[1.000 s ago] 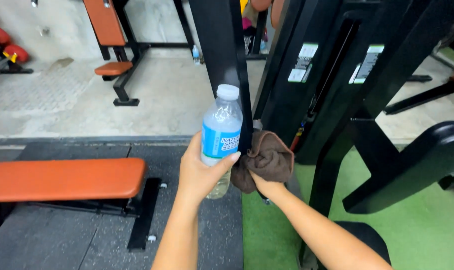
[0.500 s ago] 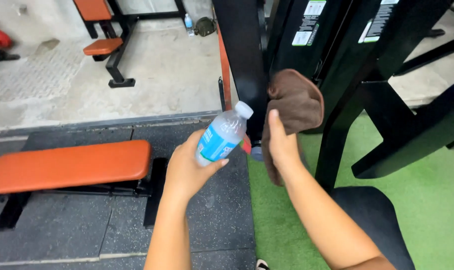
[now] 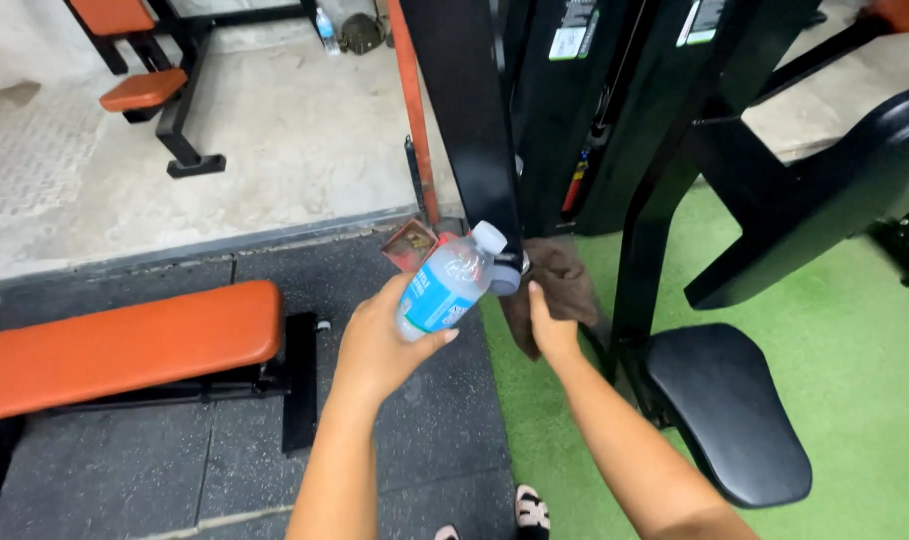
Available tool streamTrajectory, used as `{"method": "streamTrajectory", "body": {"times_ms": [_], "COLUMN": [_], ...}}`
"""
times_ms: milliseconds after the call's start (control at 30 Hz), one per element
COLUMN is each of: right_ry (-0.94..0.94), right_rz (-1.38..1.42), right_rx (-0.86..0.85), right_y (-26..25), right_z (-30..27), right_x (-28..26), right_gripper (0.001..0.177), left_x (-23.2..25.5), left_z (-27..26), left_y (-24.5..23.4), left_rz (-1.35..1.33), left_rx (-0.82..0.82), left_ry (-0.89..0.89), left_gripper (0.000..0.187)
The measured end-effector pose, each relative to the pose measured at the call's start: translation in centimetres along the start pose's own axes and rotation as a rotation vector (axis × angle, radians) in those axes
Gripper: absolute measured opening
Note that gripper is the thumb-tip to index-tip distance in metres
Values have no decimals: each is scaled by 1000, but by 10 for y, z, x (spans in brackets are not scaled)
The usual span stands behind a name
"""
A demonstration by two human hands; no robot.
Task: Wiping down a gym machine with a cloth and water bottle.
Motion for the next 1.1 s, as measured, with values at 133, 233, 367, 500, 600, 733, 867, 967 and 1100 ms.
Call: {"method": "streamTrajectory", "body": {"times_ms": [133,233,367,500,600,733,867,967,1100], "right_ry": [-61,-98,33,535,726,691,-104,-241,-338], "right_rz": [-51,-167,-68,423,767,1059,299,-207,-393], "right_rx": [17,90,69,-125,-336,-455,-75,48,265], "right_y": [0,-3,-23,-63,-71,-23,-32,-38,-32], "right_z": [3,3,18,43,43,14,-17,-31,-25], "right_x": [13,37,86,41,-73,-67,-119,-158,-175], "right_gripper": [37,34,36,45,47,48,60,70,72], "left_x": [0,3,10,14,4,6,5,6,2], "left_z": [-4,-12,-11,-10,-14,-16,-17,-20,-24], "left_y": [5,11,16,17,23,22,24,23,29], "left_rz": [72,144,135,140,89,84,59,124,150], "left_rx": [17,-30,-75,-86,-38,-16,-22,-3,-7], "left_ry": [47,32,1,-64,19,5,-14,-2,8], "left_gripper": [69,71,72,71,69,70,69,72,70]}}
Point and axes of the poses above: each hand's wrist, its own z-axis towards the middle knuckle, its own y-axis out of the palm, x = y × z, the point moved 2 cm from there along z, towards the middle knuckle, and after that the axes turned 15 degrees about y, right-handed, at the moved point
